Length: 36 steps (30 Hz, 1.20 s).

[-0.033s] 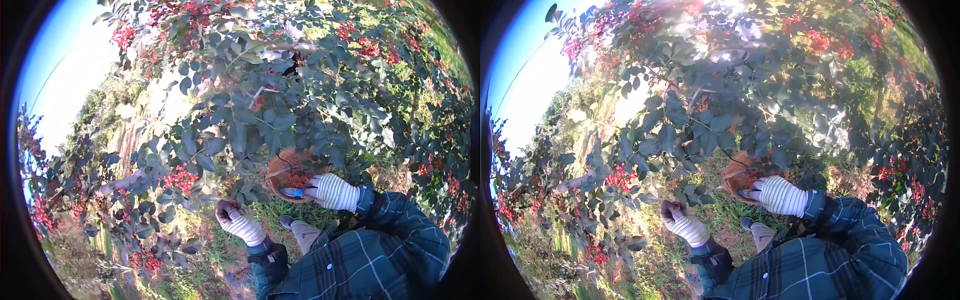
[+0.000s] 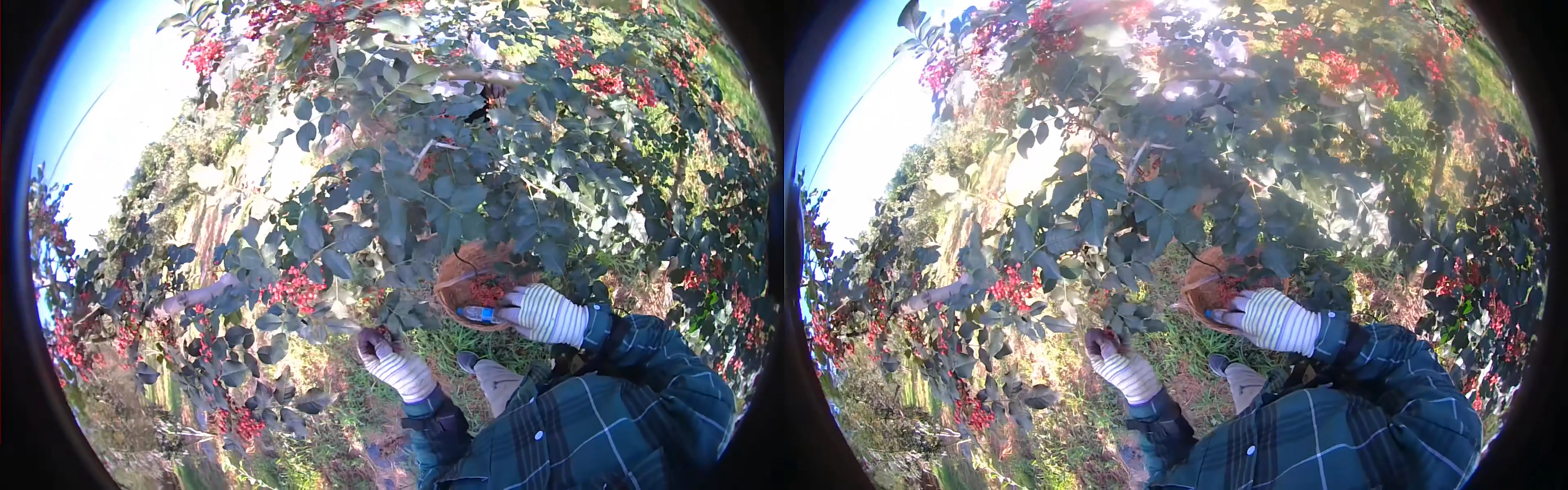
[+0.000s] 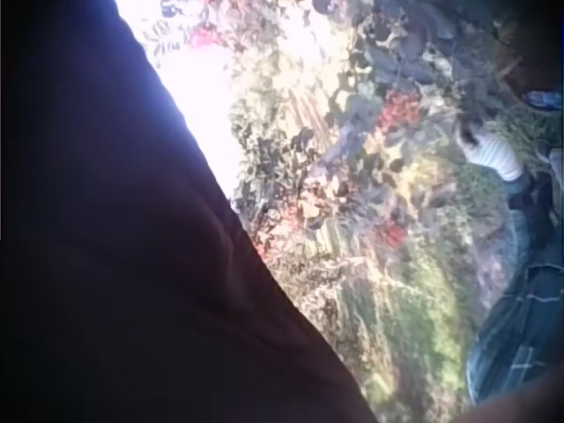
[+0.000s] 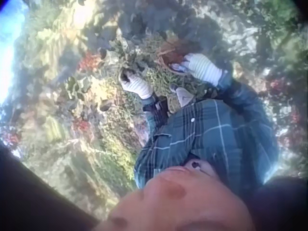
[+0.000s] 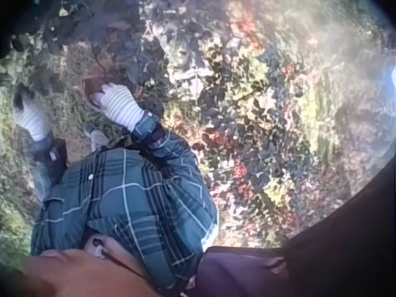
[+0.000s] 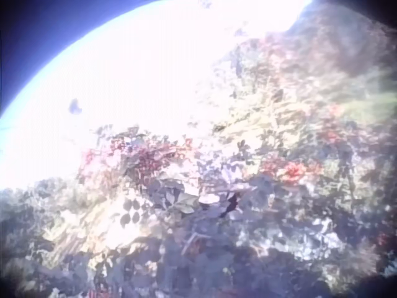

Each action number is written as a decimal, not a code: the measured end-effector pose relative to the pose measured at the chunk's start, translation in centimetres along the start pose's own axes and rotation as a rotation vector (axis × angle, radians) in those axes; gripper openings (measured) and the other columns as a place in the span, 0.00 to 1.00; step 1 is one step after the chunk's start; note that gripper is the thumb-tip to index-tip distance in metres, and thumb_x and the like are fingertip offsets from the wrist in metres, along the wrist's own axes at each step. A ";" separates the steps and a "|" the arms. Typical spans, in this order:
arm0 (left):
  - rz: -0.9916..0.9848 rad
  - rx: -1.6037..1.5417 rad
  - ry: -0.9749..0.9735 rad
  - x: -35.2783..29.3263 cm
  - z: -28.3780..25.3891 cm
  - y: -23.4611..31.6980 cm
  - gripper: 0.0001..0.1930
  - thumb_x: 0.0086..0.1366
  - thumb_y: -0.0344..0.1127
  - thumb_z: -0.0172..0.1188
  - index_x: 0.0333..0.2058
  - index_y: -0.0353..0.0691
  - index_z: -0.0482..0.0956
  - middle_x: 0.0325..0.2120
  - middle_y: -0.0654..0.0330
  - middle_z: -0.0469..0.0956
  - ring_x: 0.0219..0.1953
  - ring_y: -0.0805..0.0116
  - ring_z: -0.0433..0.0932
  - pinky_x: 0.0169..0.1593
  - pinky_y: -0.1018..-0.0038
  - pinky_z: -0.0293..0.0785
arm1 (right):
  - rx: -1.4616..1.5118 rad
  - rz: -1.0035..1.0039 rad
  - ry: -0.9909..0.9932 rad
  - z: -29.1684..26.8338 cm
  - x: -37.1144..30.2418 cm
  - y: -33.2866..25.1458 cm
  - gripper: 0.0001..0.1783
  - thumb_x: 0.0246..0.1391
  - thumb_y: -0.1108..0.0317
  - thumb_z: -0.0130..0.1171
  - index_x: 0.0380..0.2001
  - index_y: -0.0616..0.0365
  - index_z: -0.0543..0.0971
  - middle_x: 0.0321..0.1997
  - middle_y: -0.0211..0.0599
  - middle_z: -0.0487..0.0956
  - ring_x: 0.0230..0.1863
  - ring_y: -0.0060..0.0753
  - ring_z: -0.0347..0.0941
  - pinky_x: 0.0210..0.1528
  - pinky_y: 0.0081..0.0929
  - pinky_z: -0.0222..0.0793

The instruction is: Pick red berries from the tree branches and place them into the basket.

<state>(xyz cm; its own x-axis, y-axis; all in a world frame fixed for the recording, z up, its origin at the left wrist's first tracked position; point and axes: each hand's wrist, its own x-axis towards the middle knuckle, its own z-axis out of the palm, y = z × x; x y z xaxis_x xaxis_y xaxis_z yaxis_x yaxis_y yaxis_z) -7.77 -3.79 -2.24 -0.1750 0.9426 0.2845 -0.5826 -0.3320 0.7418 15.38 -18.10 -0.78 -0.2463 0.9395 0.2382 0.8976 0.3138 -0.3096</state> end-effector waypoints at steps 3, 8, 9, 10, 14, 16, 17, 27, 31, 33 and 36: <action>-0.366 -0.093 0.253 -1.5 -2.5 -2.6 0.09 0.61 0.33 0.59 0.40 0.40 0.77 0.33 0.63 0.78 0.33 0.71 0.76 0.40 0.76 0.75 | 0.022 -0.041 0.133 0.1 0.1 -0.3 0.19 0.42 0.66 0.61 0.41 0.54 0.77 0.33 0.38 0.74 0.34 0.44 0.72 0.34 0.39 0.70; -0.906 -0.537 0.023 -1.1 -6.5 -10.6 0.19 0.59 0.41 0.60 0.48 0.42 0.73 0.32 0.61 0.78 0.36 0.66 0.75 0.50 0.66 0.74 | 0.033 -0.037 0.045 0.6 0.5 -0.6 0.18 0.43 0.67 0.60 0.41 0.55 0.77 0.33 0.37 0.74 0.34 0.44 0.72 0.34 0.39 0.69; -0.518 0.211 -0.275 -0.8 -6.6 -11.9 0.19 0.59 0.40 0.60 0.48 0.43 0.73 0.34 0.61 0.79 0.37 0.65 0.76 0.48 0.65 0.75 | 0.030 -0.059 0.040 0.7 0.7 -0.6 0.18 0.43 0.66 0.60 0.41 0.56 0.77 0.33 0.38 0.74 0.34 0.44 0.72 0.34 0.40 0.69; -0.299 0.634 -0.477 -0.1 -6.9 -12.4 0.20 0.58 0.40 0.60 0.49 0.43 0.73 0.34 0.60 0.79 0.37 0.64 0.77 0.48 0.65 0.75 | 0.022 -0.081 0.042 0.8 0.9 -0.5 0.18 0.43 0.66 0.60 0.41 0.56 0.77 0.33 0.38 0.74 0.34 0.44 0.72 0.34 0.40 0.69; -0.348 0.027 0.213 3.3 -6.5 -9.0 0.16 0.58 0.36 0.61 0.45 0.42 0.74 0.35 0.60 0.79 0.34 0.66 0.77 0.40 0.69 0.75 | 0.027 -0.048 -0.027 0.9 0.9 -0.1 0.19 0.46 0.65 0.57 0.44 0.54 0.75 0.32 0.41 0.73 0.34 0.46 0.72 0.35 0.42 0.70; -0.154 -0.012 0.182 5.0 -6.0 -5.2 0.14 0.58 0.33 0.61 0.42 0.40 0.75 0.34 0.61 0.78 0.32 0.69 0.76 0.36 0.72 0.74 | 0.070 -0.021 0.002 0.8 0.7 0.1 0.16 0.46 0.65 0.57 0.41 0.54 0.77 0.31 0.41 0.73 0.34 0.46 0.72 0.35 0.43 0.69; -0.141 0.046 0.102 5.8 -5.6 -3.6 0.13 0.57 0.32 0.62 0.41 0.40 0.75 0.33 0.61 0.78 0.30 0.71 0.76 0.34 0.74 0.74 | 0.077 -0.007 -0.009 0.8 0.6 0.2 0.18 0.44 0.66 0.58 0.41 0.55 0.77 0.32 0.41 0.74 0.35 0.47 0.72 0.36 0.43 0.69; -0.478 0.290 -0.242 7.3 -2.2 -2.1 0.17 0.60 0.35 0.62 0.47 0.36 0.74 0.40 0.61 0.77 0.38 0.72 0.76 0.42 0.75 0.74 | 0.023 -0.023 -0.045 1.5 0.6 0.1 0.18 0.45 0.66 0.57 0.43 0.56 0.76 0.31 0.40 0.73 0.34 0.46 0.73 0.34 0.42 0.69; -0.610 -0.185 -0.297 7.4 -4.1 -4.1 0.19 0.65 0.37 0.55 0.52 0.36 0.67 0.40 0.57 0.77 0.39 0.67 0.77 0.44 0.72 0.76 | 0.036 -0.036 -0.042 1.6 0.8 0.2 0.18 0.46 0.66 0.56 0.43 0.57 0.76 0.32 0.41 0.74 0.35 0.45 0.73 0.35 0.41 0.70; -0.760 -0.270 -0.366 7.5 -4.6 -5.3 0.19 0.66 0.38 0.53 0.52 0.36 0.67 0.41 0.56 0.76 0.40 0.65 0.76 0.44 0.71 0.75 | 0.023 -0.048 -0.033 1.6 0.8 0.2 0.18 0.46 0.66 0.56 0.43 0.57 0.76 0.32 0.41 0.74 0.35 0.45 0.73 0.35 0.41 0.70; -0.778 0.148 -0.506 7.1 -5.0 -6.4 0.19 0.68 0.40 0.47 0.54 0.37 0.64 0.42 0.54 0.74 0.42 0.60 0.75 0.47 0.65 0.74 | 0.023 -0.039 -0.063 1.5 0.8 0.1 0.18 0.45 0.66 0.57 0.42 0.58 0.76 0.33 0.40 0.74 0.34 0.44 0.73 0.35 0.41 0.70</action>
<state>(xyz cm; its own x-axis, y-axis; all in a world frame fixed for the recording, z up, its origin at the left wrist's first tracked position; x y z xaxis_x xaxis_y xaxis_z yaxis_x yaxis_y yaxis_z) -9.24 5.24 -7.95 0.6076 0.7852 -0.1193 -0.2776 0.3507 0.8944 14.77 -17.13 -2.00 -0.3044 0.9328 0.1927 0.8783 0.3532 -0.3223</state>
